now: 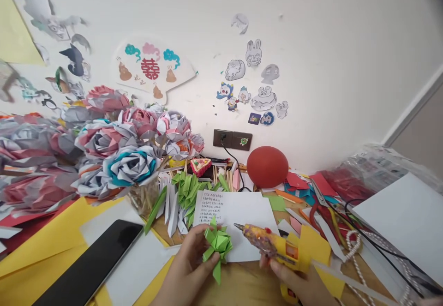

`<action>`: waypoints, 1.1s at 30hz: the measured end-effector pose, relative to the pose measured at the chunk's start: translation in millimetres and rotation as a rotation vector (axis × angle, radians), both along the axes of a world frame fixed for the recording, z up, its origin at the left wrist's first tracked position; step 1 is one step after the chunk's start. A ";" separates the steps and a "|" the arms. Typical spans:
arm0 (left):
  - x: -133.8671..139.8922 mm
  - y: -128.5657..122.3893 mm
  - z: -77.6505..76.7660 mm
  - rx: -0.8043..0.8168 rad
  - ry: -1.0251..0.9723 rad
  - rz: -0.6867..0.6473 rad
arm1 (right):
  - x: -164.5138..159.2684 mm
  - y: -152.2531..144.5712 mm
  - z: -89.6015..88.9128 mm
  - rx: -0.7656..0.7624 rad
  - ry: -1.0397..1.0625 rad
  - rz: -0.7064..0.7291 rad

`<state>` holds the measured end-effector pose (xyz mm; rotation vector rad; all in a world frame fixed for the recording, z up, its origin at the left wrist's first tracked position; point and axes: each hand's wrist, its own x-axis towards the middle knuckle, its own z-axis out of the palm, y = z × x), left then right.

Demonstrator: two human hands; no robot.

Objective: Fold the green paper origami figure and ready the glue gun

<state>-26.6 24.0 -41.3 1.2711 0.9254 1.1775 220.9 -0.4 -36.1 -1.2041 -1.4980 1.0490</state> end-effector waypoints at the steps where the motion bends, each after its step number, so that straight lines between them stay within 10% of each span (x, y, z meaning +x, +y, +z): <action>1: -0.2 0.2 0.7 0.003 0.005 0.002 | 1.5 0.0 -0.9 0.018 -0.029 0.019; 13: -0.1 -6.0 7.5 0.024 0.065 0.068 | -10.3 -0.6 13.1 0.342 -0.243 0.176; 33: 2.2 -4.5 9.7 -0.013 0.083 0.105 | -9.8 0.3 14.5 0.095 -0.014 0.223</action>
